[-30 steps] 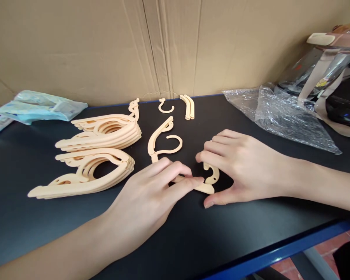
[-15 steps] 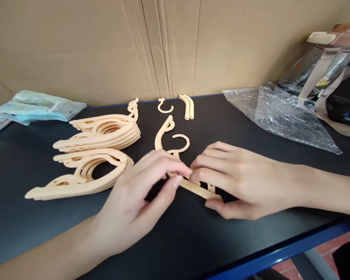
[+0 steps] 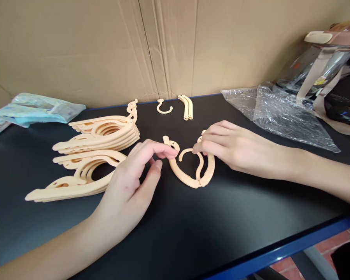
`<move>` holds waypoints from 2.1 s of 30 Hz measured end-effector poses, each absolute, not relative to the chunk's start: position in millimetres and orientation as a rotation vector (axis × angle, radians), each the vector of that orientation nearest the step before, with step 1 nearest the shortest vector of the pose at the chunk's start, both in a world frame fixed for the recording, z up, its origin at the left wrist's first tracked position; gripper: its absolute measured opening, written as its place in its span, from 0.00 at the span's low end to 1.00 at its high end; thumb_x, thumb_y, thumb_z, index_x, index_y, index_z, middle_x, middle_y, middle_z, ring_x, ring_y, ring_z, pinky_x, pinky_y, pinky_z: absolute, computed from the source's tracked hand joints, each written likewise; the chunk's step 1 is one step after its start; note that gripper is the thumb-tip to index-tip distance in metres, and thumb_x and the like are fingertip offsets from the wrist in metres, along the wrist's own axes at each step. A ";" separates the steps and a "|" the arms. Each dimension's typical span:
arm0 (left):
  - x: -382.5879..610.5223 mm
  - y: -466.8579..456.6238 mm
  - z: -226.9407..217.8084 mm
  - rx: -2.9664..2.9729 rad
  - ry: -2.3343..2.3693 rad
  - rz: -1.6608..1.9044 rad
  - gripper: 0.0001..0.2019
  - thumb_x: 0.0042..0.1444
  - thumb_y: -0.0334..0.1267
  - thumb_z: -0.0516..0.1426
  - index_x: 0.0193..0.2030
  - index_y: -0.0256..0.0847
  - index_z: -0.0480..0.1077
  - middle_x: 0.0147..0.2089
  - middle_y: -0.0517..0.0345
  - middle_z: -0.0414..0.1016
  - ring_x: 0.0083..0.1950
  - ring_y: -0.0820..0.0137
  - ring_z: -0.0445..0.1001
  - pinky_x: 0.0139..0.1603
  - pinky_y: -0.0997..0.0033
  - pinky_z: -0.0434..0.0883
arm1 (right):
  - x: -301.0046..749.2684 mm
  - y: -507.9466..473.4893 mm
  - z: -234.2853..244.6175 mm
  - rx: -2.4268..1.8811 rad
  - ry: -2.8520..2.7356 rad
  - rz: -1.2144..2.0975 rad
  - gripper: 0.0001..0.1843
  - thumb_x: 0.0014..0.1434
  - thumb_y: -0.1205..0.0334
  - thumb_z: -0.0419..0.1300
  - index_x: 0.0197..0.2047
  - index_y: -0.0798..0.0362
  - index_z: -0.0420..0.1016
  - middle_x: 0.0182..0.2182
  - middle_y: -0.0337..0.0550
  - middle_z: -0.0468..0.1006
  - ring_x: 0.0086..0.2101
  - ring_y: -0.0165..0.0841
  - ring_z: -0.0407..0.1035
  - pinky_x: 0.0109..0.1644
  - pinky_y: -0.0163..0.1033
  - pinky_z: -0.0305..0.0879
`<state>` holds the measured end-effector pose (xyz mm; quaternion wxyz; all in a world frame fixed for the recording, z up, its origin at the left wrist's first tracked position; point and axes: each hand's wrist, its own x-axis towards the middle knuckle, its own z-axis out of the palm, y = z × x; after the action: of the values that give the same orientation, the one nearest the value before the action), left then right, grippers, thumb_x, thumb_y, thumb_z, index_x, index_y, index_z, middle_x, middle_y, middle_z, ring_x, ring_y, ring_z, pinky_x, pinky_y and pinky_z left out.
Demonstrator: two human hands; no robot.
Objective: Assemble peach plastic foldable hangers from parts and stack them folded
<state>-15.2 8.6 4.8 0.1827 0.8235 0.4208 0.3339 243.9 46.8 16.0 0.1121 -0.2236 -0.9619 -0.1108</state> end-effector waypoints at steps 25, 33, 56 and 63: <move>-12.1 1.1 -7.2 2.682 1.126 0.716 0.27 0.63 0.48 0.61 0.65 0.42 0.59 0.65 0.48 0.66 0.65 0.58 0.65 0.61 0.56 0.68 | 234.2 37.3 9.5 -0.603 -2.751 0.226 0.26 0.67 0.45 0.59 0.56 0.57 0.69 0.54 0.54 0.77 0.53 0.40 0.70 0.57 0.46 0.64; -12.0 1.1 -7.3 2.678 1.138 0.643 0.35 0.64 0.56 0.57 0.69 0.40 0.53 0.70 0.44 0.62 0.69 0.55 0.63 0.64 0.52 0.68 | 231.6 36.8 5.7 -0.655 -2.704 0.234 0.37 0.56 0.38 0.67 0.56 0.59 0.68 0.54 0.56 0.75 0.51 0.43 0.69 0.55 0.48 0.63; -11.5 -10.7 6.8 2.839 0.640 0.400 0.18 0.70 0.38 0.51 0.62 0.39 0.69 0.67 0.52 0.72 0.67 0.63 0.70 0.67 0.60 0.69 | 234.1 47.5 14.4 -1.078 -2.409 0.360 0.20 0.51 0.57 0.65 0.45 0.51 0.64 0.46 0.47 0.76 0.45 0.42 0.69 0.50 0.51 0.65; -10.6 -16.2 8.5 2.871 0.555 0.378 0.18 0.71 0.40 0.50 0.62 0.36 0.69 0.66 0.51 0.73 0.67 0.61 0.70 0.68 0.59 0.67 | 190.9 51.6 30.0 -0.866 -2.397 0.412 0.20 0.50 0.59 0.65 0.44 0.51 0.63 0.46 0.46 0.76 0.45 0.39 0.70 0.51 0.47 0.65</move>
<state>-10.6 -16.2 8.5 0.0964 0.9692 0.1875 0.1277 190.9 51.6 30.0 0.2763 -0.3225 -0.8922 0.1535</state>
